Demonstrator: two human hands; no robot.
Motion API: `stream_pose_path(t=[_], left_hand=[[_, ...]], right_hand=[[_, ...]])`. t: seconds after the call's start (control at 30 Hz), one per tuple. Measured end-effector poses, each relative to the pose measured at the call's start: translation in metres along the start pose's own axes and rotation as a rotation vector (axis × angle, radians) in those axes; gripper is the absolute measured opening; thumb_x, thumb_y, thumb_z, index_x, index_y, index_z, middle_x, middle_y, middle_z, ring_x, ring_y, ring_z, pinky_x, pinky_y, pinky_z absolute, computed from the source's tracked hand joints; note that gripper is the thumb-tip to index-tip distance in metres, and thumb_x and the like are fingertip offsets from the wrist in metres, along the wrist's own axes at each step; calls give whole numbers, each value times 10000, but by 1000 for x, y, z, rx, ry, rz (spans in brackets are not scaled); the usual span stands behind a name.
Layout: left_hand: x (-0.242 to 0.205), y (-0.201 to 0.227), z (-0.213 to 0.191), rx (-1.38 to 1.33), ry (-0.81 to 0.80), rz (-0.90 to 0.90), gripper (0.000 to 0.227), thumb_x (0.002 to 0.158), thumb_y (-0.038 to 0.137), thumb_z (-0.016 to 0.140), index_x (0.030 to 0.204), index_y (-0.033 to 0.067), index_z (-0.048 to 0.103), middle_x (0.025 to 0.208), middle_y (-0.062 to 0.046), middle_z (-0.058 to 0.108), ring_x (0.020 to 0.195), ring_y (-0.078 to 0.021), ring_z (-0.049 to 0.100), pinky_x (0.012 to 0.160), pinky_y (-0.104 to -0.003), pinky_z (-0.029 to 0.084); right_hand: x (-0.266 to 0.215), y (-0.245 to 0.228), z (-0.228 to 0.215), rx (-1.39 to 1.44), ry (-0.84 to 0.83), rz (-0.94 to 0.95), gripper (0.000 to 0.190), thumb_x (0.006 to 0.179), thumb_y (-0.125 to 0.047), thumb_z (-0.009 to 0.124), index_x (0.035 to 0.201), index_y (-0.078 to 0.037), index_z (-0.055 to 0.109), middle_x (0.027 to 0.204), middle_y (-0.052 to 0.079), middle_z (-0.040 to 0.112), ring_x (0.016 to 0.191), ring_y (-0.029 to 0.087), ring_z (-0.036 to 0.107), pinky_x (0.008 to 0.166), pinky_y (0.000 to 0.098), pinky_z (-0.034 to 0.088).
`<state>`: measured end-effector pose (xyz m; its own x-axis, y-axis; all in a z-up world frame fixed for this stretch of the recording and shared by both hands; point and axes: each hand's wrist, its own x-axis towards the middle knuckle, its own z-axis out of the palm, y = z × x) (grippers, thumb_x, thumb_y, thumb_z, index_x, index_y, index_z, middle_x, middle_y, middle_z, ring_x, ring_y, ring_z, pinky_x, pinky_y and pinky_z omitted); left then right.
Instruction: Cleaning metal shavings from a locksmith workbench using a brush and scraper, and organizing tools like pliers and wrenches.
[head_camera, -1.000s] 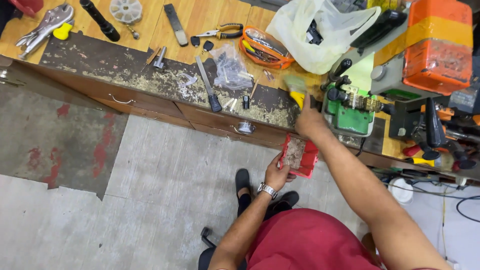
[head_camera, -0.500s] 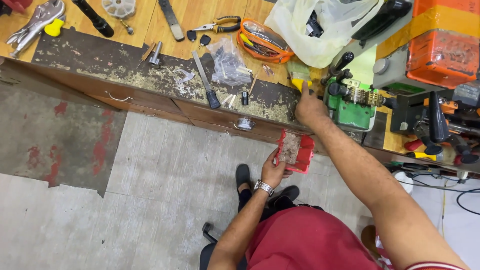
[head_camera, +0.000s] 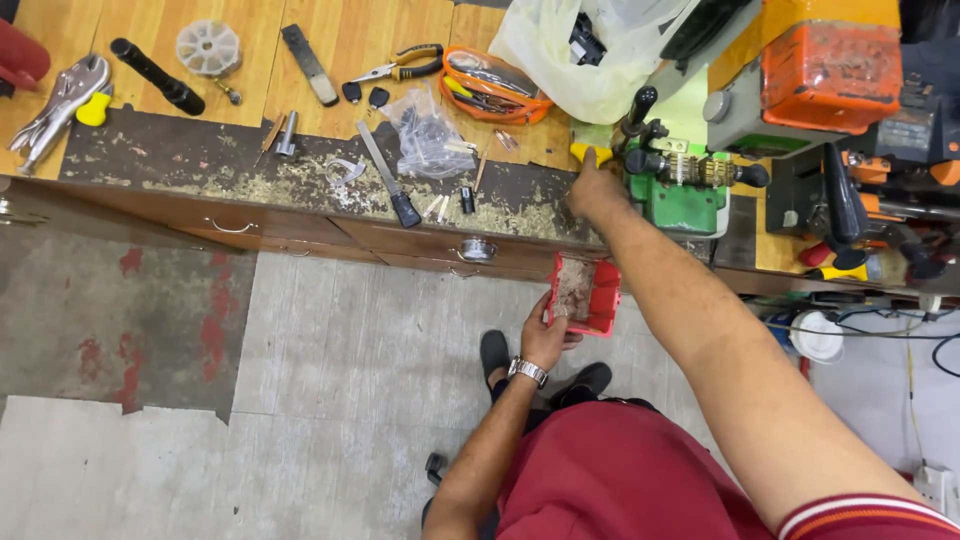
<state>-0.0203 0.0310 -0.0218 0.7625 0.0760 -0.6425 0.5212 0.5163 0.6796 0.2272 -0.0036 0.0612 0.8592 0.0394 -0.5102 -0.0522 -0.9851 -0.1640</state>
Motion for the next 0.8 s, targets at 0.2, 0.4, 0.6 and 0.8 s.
stream_pose_path(t=[0.2,0.4,0.6,0.8], left_hand=[[13,-7,-5,8,-15,-6,709,902,81,557,1576,201,372,922,-336,707,760,-342,764,660,-352,672],[3,6,-8,52,-8,-17,706,883,73,553,1562,194,401,970,-377,692,782,-382,759,670,-379,677],[-7,22,-2,94,-1,-33,694,866,72,549,1545,163,434,993,-406,678,800,-414,750,674,-393,675],[-4,14,9,13,-14,-31,723,866,51,543,1568,127,386,950,-381,688,783,-386,755,675,-357,668]], right_hand=[[-34,13,6,-108,-33,-20,772,981,-241,485,1624,17,144,1194,379,616,1108,504,659,837,608,551],[-103,28,-30,-180,-134,-37,705,955,-287,422,1585,-3,284,1302,371,617,1250,499,616,1002,586,516],[-80,39,-19,-156,-64,-30,613,973,-265,420,1534,-20,382,1263,363,640,1229,511,621,998,603,501],[-82,31,-18,-177,-44,-43,696,949,-163,456,1610,-40,275,1228,346,655,1169,512,652,927,629,532]])
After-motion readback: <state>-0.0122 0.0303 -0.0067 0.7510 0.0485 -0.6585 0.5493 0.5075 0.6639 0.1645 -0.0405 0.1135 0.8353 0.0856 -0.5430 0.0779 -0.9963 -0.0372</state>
